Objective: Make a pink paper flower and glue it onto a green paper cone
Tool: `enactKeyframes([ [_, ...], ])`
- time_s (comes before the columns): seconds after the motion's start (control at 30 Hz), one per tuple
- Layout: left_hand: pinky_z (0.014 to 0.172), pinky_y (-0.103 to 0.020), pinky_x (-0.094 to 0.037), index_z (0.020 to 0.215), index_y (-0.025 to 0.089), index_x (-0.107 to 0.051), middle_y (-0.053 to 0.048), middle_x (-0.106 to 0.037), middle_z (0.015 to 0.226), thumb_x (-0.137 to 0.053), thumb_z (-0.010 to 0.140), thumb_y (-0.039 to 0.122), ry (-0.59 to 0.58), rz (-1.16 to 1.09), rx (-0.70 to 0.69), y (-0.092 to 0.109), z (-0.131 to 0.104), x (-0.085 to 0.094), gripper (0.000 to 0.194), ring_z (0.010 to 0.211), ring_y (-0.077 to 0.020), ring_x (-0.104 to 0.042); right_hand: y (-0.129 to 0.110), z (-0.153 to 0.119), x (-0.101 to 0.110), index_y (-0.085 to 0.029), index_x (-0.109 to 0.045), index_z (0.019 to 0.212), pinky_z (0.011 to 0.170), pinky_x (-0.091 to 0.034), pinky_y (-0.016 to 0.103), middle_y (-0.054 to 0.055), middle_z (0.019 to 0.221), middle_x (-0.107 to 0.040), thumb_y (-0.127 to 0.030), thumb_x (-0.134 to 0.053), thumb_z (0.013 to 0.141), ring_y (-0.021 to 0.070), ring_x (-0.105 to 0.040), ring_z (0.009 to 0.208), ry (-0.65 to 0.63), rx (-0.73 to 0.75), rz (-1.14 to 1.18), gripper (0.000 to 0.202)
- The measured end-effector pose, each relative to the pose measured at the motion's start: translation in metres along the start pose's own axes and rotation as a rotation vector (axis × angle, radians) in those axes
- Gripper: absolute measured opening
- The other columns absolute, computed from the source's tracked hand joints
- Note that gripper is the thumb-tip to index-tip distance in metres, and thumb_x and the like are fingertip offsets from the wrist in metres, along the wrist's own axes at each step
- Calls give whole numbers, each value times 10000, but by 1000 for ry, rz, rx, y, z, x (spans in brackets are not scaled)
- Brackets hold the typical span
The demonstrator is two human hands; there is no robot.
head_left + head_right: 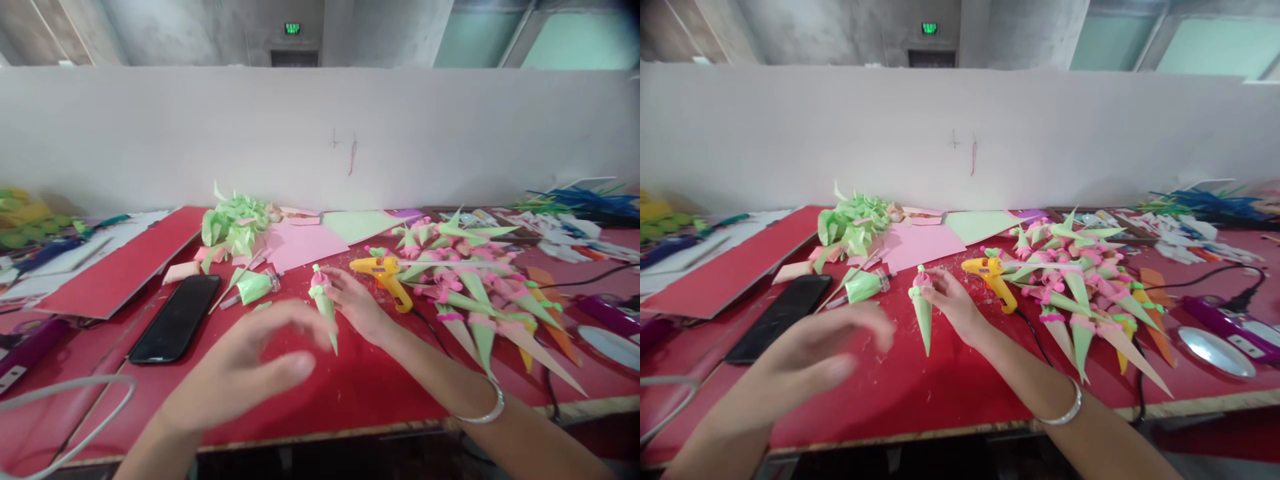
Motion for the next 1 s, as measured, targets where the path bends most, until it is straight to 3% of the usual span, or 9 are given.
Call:
enactKeyframes([
  [0.03, 845, -360, -436, 1156, 242, -461, -65, -545, 1125, -437, 833, 328, -95, 39, 35, -18, 33, 3, 335, 1028, -211, -494, 1, 0, 1, -231, -468, 973, 725, -427, 264, -12, 841, -565, -316, -665, 642, 119, -557, 786, 15, -1, -51, 394],
  [0.13, 862, -451, -383, 1162, 137, -448, -159, -504, 1172, -559, 731, 409, -115, 304, 213, -72, 97, 11, 521, 1102, -314, -433, 0, 1, 8, -222, -426, 962, 769, -411, 301, 2, 860, -557, -304, -669, 630, 138, -547, 831, 67, 48, -255, 419],
  [0.23, 883, -430, -361, 1115, 93, -477, -180, -528, 1138, -591, 693, 439, -207, 369, 256, -102, 107, -14, 557, 1081, -312, -456, -1, 1, 9, -213, -436, 948, 790, -403, 332, 25, 906, -543, -318, -660, 641, 158, -534, 866, 52, 124, -497, 394],
  [0.33, 880, -428, -355, 1049, 110, -522, -155, -583, 1045, -565, 722, 421, -212, 348, 250, -113, 98, -34, 453, 1029, -294, -500, 2, 0, 8, -212, -472, 960, 734, -428, 333, 43, 934, -530, -356, -622, 677, 174, -524, 869, 15, 129, -670, 351],
  [0.5, 868, -392, -380, 1194, 107, -397, -138, -579, 1029, -514, 782, 352, -100, 168, 184, -102, 99, -29, 493, 992, -247, -531, -19, -9, 2, -228, -507, 946, 702, -443, 308, 42, 928, -514, -280, -524, 766, 165, -519, 846, 83, 335, -735, 188],
  [0.67, 717, -275, -464, 1343, 180, -62, -71, -608, 968, -492, 797, 392, 40, -138, 20, -64, 103, -15, 726, 829, -166, -594, -41, -21, -20, -263, -531, 1016, 766, -431, 316, 36, 935, -522, -186, -450, 814, 155, -518, 841, -46, 527, -749, 232],
  [0.8, 713, -280, -474, 1349, 181, 6, -90, -608, 985, -468, 784, 461, 85, -170, -94, -36, 102, -11, 789, 854, -180, -591, -40, -24, -27, -270, -593, 966, 778, -418, 329, 35, 904, -528, -184, -445, 822, 167, -511, 876, -98, 540, -819, 224],
  [1.0, 722, -318, -477, 1346, 117, 42, -137, -609, 970, -317, 852, 447, 122, -2, -219, -14, 103, -9, 694, 845, -201, -588, -36, -22, -24, -237, -632, 862, 631, -427, 284, 4, 741, -445, -240, -581, 746, 134, -470, 683, -26, 497, -847, 126],
])
Point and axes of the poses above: each hand's wrist, its own z-axis towards the middle knuckle, its own x-axis out of the back of the hand, y = z × x, the point moved 8 cm from there along z, towards the middle knuckle
